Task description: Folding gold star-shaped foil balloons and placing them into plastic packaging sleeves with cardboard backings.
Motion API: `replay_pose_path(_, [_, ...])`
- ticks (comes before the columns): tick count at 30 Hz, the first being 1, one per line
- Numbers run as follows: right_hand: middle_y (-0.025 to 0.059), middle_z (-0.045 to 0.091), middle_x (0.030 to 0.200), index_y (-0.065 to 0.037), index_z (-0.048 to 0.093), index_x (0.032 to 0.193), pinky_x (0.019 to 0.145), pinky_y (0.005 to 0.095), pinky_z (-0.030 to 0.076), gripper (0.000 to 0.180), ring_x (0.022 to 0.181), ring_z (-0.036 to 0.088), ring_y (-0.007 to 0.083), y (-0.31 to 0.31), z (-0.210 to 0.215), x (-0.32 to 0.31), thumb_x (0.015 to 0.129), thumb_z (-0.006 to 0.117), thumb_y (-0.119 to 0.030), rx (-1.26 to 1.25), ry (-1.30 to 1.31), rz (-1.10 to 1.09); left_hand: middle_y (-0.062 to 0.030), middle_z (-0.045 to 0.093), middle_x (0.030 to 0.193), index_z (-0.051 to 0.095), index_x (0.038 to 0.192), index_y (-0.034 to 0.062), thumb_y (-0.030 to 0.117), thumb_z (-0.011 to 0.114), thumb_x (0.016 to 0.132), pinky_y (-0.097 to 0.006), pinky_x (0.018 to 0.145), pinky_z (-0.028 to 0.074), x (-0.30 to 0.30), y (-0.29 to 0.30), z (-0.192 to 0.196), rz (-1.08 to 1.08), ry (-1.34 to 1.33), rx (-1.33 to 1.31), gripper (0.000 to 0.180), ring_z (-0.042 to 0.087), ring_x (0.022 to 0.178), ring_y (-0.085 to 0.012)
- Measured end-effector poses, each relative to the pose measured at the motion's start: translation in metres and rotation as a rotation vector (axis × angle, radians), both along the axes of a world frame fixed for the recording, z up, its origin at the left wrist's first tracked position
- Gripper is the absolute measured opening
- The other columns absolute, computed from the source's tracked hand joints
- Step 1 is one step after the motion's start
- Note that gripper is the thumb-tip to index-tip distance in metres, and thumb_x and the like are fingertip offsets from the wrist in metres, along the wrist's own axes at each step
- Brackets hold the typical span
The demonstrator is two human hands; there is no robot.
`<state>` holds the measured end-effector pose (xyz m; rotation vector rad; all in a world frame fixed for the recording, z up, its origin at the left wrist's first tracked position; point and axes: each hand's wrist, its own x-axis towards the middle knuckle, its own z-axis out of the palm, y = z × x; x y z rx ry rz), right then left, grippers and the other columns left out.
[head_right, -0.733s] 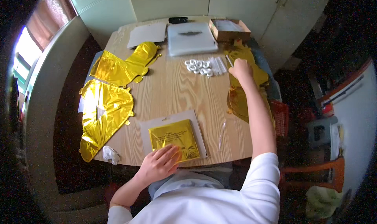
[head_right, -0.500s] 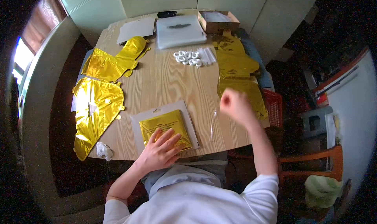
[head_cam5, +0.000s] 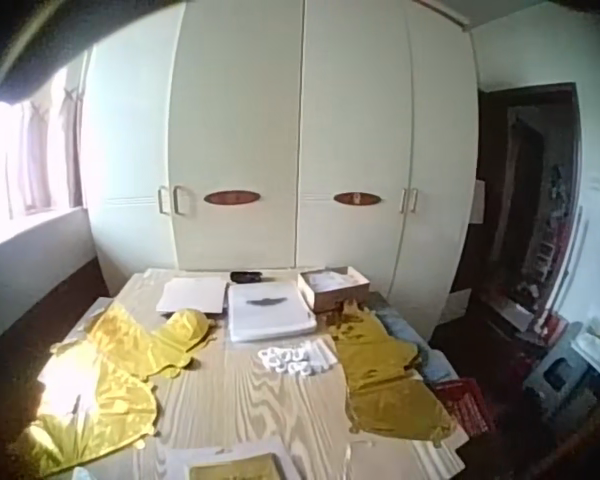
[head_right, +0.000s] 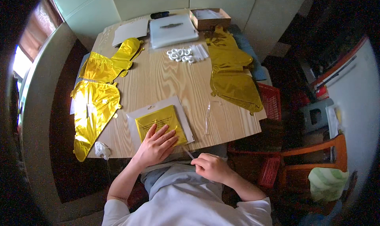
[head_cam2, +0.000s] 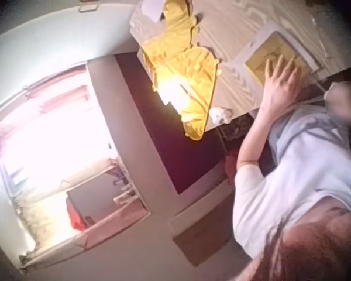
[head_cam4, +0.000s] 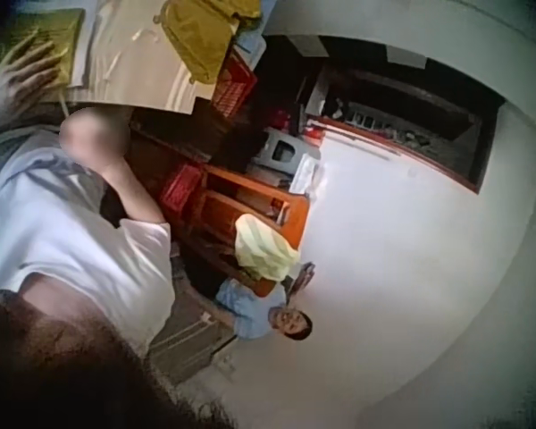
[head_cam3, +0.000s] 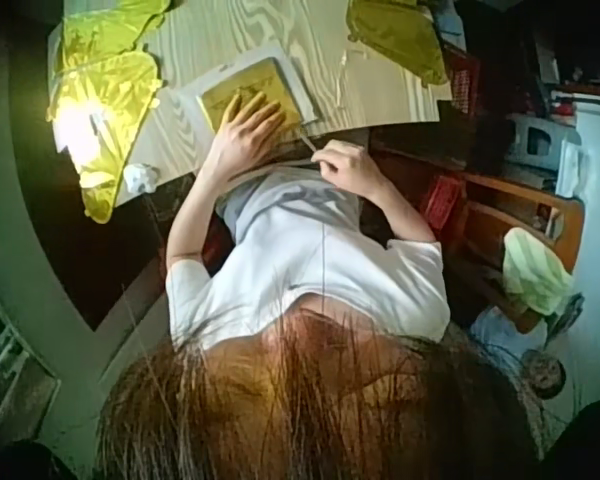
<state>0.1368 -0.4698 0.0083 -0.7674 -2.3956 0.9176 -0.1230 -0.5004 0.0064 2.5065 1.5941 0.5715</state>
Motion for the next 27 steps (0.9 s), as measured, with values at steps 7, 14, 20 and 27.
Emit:
replay_pose_path(7, [0.0086,0.063,0.08,-0.006,0.067,0.089,0.064,0.0355,0.056,0.013,0.07,0.066,0.0264,0.001,-0.005,-0.007,0.077,0.065,-0.004,0.049,0.017,-0.019,-0.0093,0.058,0.129,0.06,0.123,0.0103,0.025,0.062,0.089,-0.057,0.108,0.031,-0.001,0.0,-0.001,-0.011,0.005,0.012,0.037,0.046,0.13,-0.0306])
replay_pose_path(14, [0.0081,0.062,0.08,-0.006,0.066,0.1,0.067,0.0356,0.055,0.022,0.072,0.065,0.0278,0.009,-0.001,-0.012,0.078,0.068,-0.006,0.123,-0.025,-0.08,-0.0092,0.058,0.129,0.06,0.123,0.0107,0.026,0.062,0.089,-0.057,0.108,0.031,-0.002,0.0,-0.003,-0.026,-0.013,0.027,0.037,0.047,0.129,-0.0309])
replay_pose_path(20, [0.0087,0.061,0.091,-0.008,0.065,0.103,0.071,0.0373,0.054,0.025,0.083,0.065,0.0271,0.034,0.004,-0.014,0.081,0.072,-0.016,0.105,-0.158,0.013,-0.0079,0.057,0.132,0.06,0.125,0.0127,0.028,0.063,0.088,-0.058,0.111,0.026,-0.003,-0.001,-0.005,-0.021,0.002,-0.016,0.041,0.044,0.132,-0.0302])
replay_pose_path(27, [0.0016,0.064,0.11,-0.01,0.067,0.105,0.089,0.0334,0.047,0.031,0.108,0.058,0.0181,0.07,0.001,-0.027,0.077,0.075,-0.02,0.439,-0.055,0.103,-0.0098,0.058,0.13,0.061,0.121,0.0079,0.029,0.062,0.088,-0.058,0.109,0.029,-0.003,0.0,-0.001,-0.049,0.006,0.003,0.039,0.046,0.13,-0.0303])
